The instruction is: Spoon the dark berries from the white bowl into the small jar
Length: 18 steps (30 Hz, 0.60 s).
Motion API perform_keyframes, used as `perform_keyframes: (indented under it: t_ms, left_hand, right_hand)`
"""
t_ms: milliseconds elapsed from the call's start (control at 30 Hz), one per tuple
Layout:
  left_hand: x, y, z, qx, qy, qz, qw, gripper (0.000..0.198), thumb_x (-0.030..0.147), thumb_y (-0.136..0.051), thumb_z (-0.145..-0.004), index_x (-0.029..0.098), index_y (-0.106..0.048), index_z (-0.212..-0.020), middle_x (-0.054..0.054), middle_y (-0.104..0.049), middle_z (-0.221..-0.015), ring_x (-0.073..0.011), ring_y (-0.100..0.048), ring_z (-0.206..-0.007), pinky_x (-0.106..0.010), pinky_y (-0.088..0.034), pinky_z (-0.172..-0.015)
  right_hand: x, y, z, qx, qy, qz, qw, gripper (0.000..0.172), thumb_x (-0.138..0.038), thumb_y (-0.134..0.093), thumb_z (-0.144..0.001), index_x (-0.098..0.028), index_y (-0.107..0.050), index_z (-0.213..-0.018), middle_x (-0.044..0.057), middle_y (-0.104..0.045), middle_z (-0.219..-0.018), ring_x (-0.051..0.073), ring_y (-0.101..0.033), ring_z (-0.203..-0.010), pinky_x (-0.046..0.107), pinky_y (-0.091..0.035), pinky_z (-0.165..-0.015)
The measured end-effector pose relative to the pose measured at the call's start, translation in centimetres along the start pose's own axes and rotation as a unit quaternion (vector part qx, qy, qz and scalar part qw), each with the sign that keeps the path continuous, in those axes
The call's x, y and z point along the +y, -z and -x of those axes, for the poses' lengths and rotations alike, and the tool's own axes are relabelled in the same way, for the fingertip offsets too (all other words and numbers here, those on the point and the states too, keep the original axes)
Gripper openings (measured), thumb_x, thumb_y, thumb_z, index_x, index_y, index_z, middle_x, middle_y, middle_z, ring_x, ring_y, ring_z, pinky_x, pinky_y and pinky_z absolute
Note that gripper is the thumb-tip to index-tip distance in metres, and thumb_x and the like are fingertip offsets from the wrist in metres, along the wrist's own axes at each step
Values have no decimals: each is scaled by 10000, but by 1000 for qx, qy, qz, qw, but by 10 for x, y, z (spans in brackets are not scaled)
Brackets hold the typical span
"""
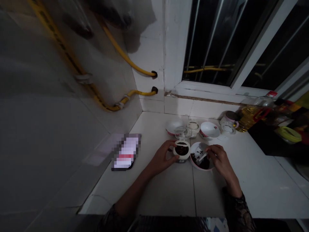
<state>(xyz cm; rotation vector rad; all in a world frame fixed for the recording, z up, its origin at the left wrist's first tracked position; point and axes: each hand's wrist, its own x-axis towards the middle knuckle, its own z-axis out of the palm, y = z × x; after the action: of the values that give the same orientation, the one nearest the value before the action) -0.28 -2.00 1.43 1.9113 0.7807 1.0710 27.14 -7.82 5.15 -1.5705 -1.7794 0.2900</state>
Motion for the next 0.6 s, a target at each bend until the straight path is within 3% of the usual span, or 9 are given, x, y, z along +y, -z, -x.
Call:
perform_keyframes:
  t_ms: [100,367,600]
  left_hand:
    - [1,0,0,-7,3,-2,1000,289,270,-650,-850,235,-511,-1100,-120,-543,-1336,-251,-573,-1183,-362,-515,-886]
    - [1,1,-1,-5,-3,2,1000,280,267,-658,-844,227,-521,-1084,-118,-569,-1307,-256,-580,-1183,-345,-520,-853]
    - [-1,0,0,1,-1,0,1000,283,262,-655,-843,227,-514,-1086,-117,-573,-1300,-250,-587,-1165,-354,-514,-862]
  right_hand:
    - [-4,-1,0,15,-57,-42,997,217,-346,-493,-852,-239,-657,-757,10,-649,-574,253,-614,-780,380,-434,-807]
    - [-11,2,-2,49,-182,-203,961,241,-438,-573,-751,-208,-643,-725,-7,-608,-536,190,-555,-592,310,-409,-650]
    - [-5,3,-3,102,-214,-256,937,204,-419,-640,-666,-215,-634,-668,-10,-571,-514,184,-519,-581,306,-394,-631]
